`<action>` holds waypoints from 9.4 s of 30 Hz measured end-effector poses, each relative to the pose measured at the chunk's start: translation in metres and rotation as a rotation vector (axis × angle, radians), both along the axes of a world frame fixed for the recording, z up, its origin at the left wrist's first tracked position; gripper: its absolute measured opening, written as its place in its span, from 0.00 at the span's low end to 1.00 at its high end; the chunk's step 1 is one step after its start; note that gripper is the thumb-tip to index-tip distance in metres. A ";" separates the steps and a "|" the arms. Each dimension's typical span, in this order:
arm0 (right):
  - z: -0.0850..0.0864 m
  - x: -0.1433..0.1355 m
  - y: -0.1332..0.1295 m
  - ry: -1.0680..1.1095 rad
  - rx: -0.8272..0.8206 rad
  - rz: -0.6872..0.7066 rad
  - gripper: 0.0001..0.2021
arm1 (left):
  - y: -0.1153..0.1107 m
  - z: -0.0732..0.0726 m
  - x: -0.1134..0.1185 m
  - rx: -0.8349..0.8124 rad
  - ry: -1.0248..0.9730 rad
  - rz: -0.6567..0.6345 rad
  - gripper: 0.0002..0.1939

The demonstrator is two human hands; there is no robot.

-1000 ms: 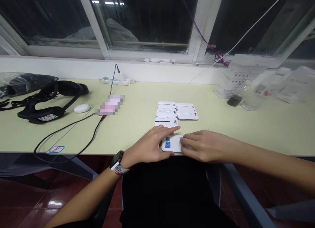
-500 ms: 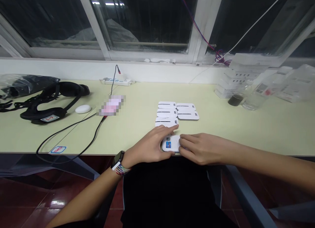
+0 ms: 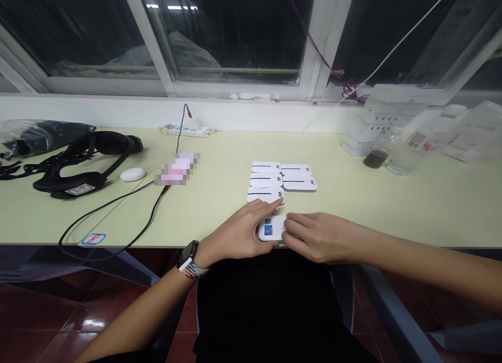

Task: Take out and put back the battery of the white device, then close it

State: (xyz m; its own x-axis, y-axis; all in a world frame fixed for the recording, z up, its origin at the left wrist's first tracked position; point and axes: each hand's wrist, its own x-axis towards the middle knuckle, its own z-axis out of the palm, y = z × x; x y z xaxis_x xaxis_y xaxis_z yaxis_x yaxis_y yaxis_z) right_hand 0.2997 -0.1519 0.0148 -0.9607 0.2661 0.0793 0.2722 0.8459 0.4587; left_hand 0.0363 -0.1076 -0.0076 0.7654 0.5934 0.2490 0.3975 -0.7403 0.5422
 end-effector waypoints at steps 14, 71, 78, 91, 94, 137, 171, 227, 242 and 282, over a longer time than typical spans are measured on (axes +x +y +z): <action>0.012 0.006 -0.002 0.458 -0.678 -0.506 0.19 | -0.003 -0.001 -0.002 -0.035 -0.003 0.030 0.51; 0.017 -0.057 0.074 0.282 -0.778 -0.085 0.06 | -0.005 -0.002 -0.009 -0.143 0.018 0.269 0.63; 0.020 -0.051 0.073 0.333 -0.659 -0.041 0.07 | -0.005 -0.001 -0.008 -0.180 -0.004 0.281 0.60; 0.023 -0.017 0.057 0.409 -0.353 -0.089 0.13 | -0.003 -0.004 -0.009 -0.147 -0.036 0.273 0.60; 0.036 0.008 0.052 0.516 -0.499 -0.157 0.12 | -0.003 -0.002 -0.009 -0.146 -0.019 0.248 0.59; -0.030 0.089 0.003 0.999 -0.578 -0.463 0.17 | -0.002 0.001 -0.010 -0.142 0.004 0.214 0.52; 0.009 -0.011 0.043 0.672 -0.750 -0.330 0.38 | -0.001 -0.005 -0.010 -0.118 -0.039 0.230 0.60; -0.044 0.003 -0.003 0.785 -0.547 -0.309 0.27 | 0.001 -0.004 -0.008 0.083 -0.001 0.128 0.25; -0.039 0.004 -0.001 0.708 -0.528 -0.310 0.25 | 0.002 -0.004 -0.007 0.175 -0.003 0.134 0.22; -0.050 0.023 -0.005 0.746 -0.414 -0.322 0.34 | -0.001 0.005 -0.011 0.404 0.099 0.013 0.20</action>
